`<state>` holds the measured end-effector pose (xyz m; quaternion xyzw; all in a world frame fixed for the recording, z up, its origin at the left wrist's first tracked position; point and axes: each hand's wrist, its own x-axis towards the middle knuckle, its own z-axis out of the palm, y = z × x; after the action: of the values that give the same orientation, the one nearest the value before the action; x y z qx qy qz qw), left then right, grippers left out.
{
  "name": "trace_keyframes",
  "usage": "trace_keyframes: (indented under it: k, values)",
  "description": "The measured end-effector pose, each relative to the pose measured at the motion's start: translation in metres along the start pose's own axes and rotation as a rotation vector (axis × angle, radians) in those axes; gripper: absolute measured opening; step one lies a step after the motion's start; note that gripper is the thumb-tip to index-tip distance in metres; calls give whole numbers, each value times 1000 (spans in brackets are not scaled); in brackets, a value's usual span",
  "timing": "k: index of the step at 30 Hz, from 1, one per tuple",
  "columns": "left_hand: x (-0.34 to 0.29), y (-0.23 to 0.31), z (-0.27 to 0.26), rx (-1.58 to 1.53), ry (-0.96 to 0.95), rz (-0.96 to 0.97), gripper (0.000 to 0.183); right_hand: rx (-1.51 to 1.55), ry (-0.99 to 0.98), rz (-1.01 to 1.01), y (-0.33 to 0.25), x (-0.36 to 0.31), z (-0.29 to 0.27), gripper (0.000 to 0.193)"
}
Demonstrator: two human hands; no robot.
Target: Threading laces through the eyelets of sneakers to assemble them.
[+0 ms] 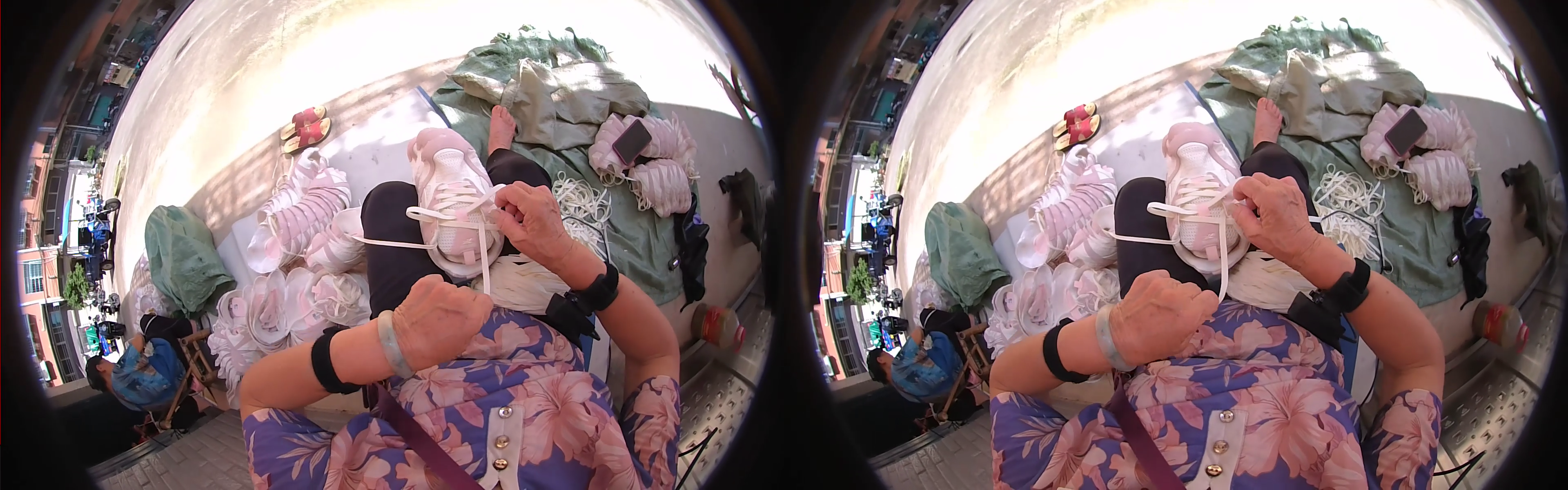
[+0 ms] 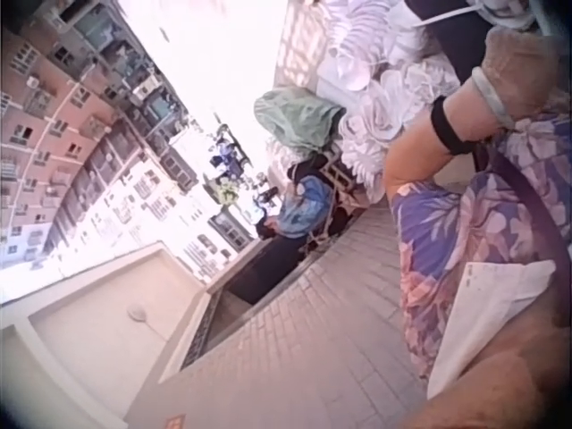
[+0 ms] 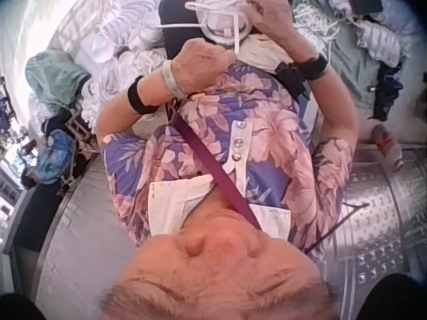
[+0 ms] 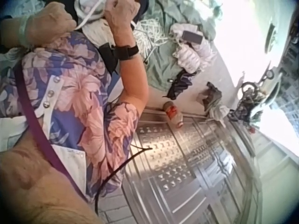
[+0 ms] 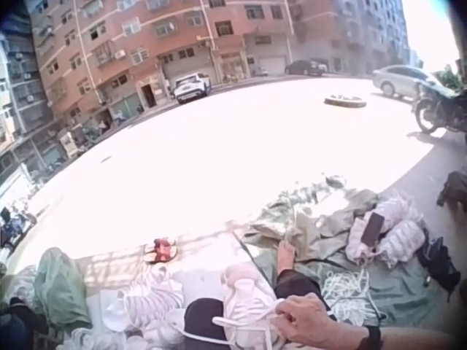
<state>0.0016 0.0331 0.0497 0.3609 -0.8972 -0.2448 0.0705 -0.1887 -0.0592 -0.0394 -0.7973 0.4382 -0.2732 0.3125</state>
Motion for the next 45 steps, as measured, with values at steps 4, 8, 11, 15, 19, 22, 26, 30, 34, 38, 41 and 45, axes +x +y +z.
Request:
trace_keyframes:
  k: [4,8,11,15,19,22,26,30,34,38,41,45]
  values:
    - [-18,-15,-14,123,61,-184,7,9,127,23,4,0,1,13]
    - [-36,-37,-16,212,146,-308,5,-4,202,-8,7,5,1,19]
    - [-51,-48,-9,224,115,-342,7,6,239,-54,15,6,5,28]
    - [-50,-62,10,188,11,-310,8,1,241,-124,18,7,11,34]
    - [-31,-65,13,116,92,-315,10,-25,167,-93,16,6,14,40]
    - [-10,-71,13,39,317,-306,18,-10,140,-64,18,6,17,42]
    - [2,-89,21,227,577,-434,37,-12,155,-36,18,6,20,41]
    - [4,-100,33,186,498,-525,43,-8,186,-30,22,7,17,40]
    - [-3,-109,47,189,494,-559,39,237,164,210,27,6,17,33]
    - [-2,-114,53,-647,527,-788,27,489,121,388,34,9,12,27]
    - [-1,-111,56,-973,569,-808,23,556,-50,657,14,12,-1,21]
    - [3,-108,54,-1159,559,-813,23,725,-195,818,10,10,2,17]
